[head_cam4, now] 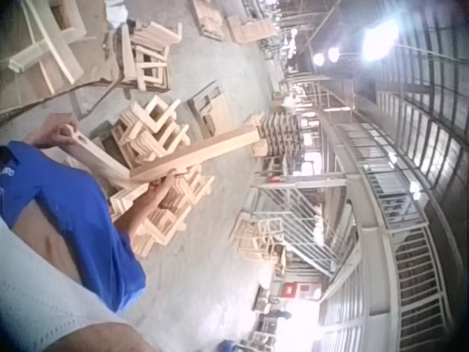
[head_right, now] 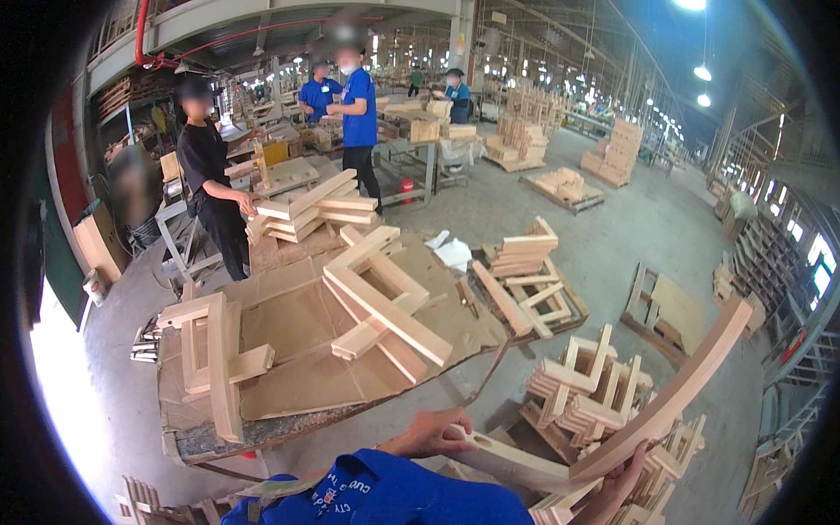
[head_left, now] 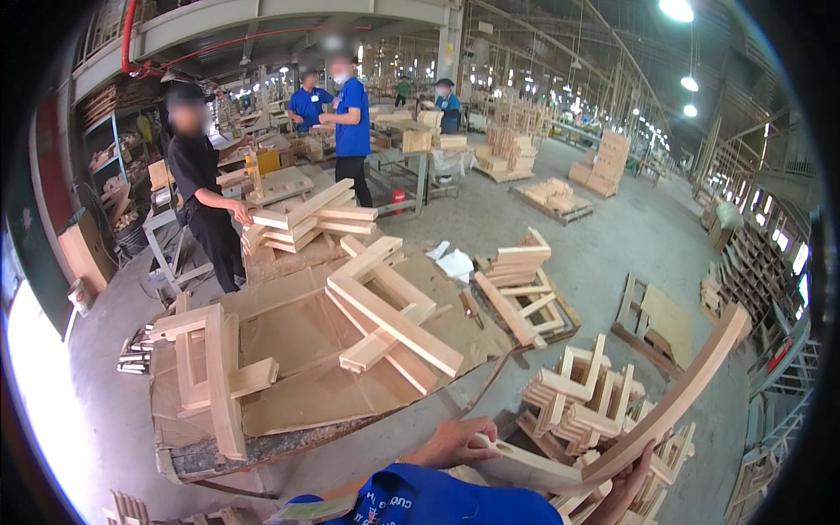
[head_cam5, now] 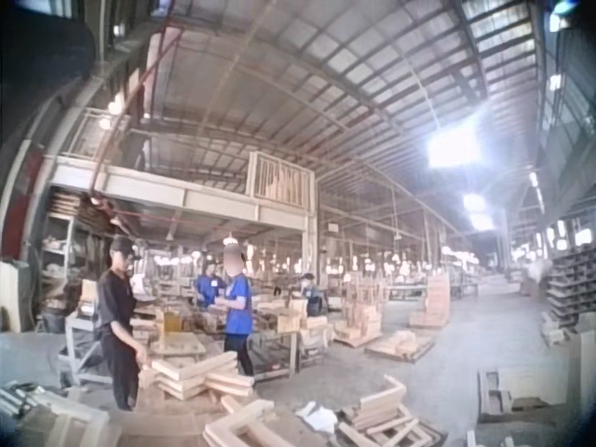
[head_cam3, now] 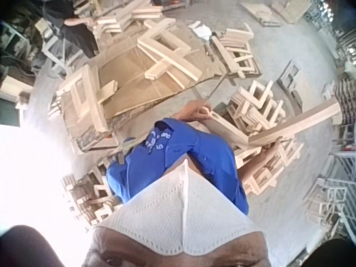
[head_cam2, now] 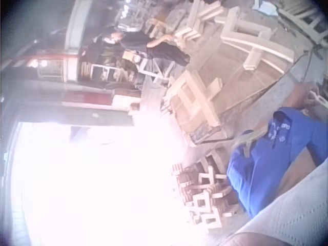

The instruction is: The person assembles wooden frames by joining two L-shaped pieces at right angles to form square frames. They repeatedly pick up pieces, align them, and place the completed frames into a growing stack on the floor.

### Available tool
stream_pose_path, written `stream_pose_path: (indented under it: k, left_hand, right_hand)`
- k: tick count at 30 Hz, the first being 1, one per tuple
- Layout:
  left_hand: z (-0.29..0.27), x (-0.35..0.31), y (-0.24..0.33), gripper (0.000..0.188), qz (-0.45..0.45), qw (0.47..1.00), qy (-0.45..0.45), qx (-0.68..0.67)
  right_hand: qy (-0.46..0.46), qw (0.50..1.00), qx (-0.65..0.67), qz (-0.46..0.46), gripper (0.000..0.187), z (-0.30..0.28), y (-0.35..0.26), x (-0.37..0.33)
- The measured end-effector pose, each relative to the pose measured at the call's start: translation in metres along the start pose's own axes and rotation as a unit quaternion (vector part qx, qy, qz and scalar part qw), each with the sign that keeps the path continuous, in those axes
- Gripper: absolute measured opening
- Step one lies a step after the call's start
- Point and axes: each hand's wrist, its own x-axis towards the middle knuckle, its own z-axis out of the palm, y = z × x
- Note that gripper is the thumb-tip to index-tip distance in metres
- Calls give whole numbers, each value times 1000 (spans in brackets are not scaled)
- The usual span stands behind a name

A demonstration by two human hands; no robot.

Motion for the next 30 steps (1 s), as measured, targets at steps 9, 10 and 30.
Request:
stream_pose_path:
  k: [9, 10, 30]
  left_hand:
    - [7, -1, -3, 47, 23, 1000, -3, -10]
    - [12, 1, -3, 48, 26, 999, -17, -18]
    - [67, 34, 45, 36, 37, 996, -9, 85]
  right_hand:
    - [17, 991, 70, -111, 34, 24, 7, -29]
    - [11, 990, 80, -117, 33, 20, 2, -46]
    - [9, 993, 101, -53, 36, -63, 13, 4]
